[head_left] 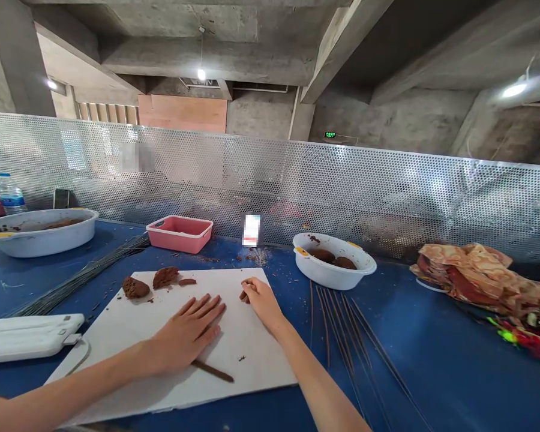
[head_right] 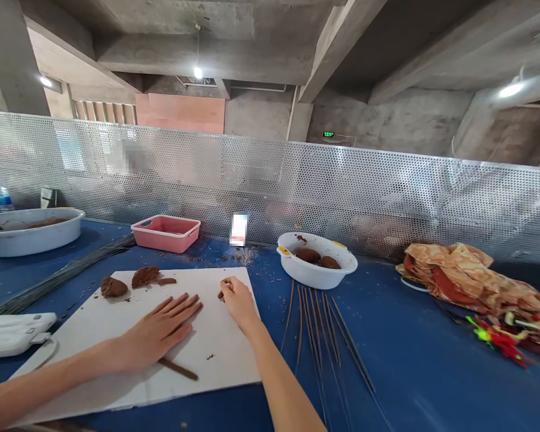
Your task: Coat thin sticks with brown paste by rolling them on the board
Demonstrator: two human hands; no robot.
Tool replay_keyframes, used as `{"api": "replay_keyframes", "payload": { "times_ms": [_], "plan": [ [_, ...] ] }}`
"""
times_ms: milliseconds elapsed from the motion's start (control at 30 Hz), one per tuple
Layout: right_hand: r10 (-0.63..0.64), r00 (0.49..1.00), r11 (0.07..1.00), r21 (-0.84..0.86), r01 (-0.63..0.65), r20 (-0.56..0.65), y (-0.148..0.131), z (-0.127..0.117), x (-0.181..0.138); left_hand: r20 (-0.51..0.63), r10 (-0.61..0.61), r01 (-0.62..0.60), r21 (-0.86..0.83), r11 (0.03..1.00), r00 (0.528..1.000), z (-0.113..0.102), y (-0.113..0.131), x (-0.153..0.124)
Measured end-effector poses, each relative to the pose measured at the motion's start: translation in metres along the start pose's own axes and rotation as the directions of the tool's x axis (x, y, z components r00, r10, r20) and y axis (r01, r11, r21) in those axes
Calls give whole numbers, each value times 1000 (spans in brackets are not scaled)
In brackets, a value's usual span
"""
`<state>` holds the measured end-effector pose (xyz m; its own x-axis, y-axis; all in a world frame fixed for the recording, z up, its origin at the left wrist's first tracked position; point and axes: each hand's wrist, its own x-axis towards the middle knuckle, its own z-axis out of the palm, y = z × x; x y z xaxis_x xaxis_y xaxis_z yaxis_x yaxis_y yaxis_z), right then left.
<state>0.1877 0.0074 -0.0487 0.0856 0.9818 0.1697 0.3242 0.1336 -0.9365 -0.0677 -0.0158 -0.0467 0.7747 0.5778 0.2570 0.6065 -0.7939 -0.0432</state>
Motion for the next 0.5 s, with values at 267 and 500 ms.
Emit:
{"api": "replay_keyframes", "payload": {
  "times_ms": [267, 500],
  "plan": [
    [36, 999, 994, -107, -36, -9, -8, 1, -1, 33, -9, 9, -5, 1000, 999, -6, -2, 8],
    [-2, 1000, 999, -42, 3, 21, -3, 1, 1, 109, -7, 8, -8, 1000, 994, 10, -7, 49]
  ]
}}
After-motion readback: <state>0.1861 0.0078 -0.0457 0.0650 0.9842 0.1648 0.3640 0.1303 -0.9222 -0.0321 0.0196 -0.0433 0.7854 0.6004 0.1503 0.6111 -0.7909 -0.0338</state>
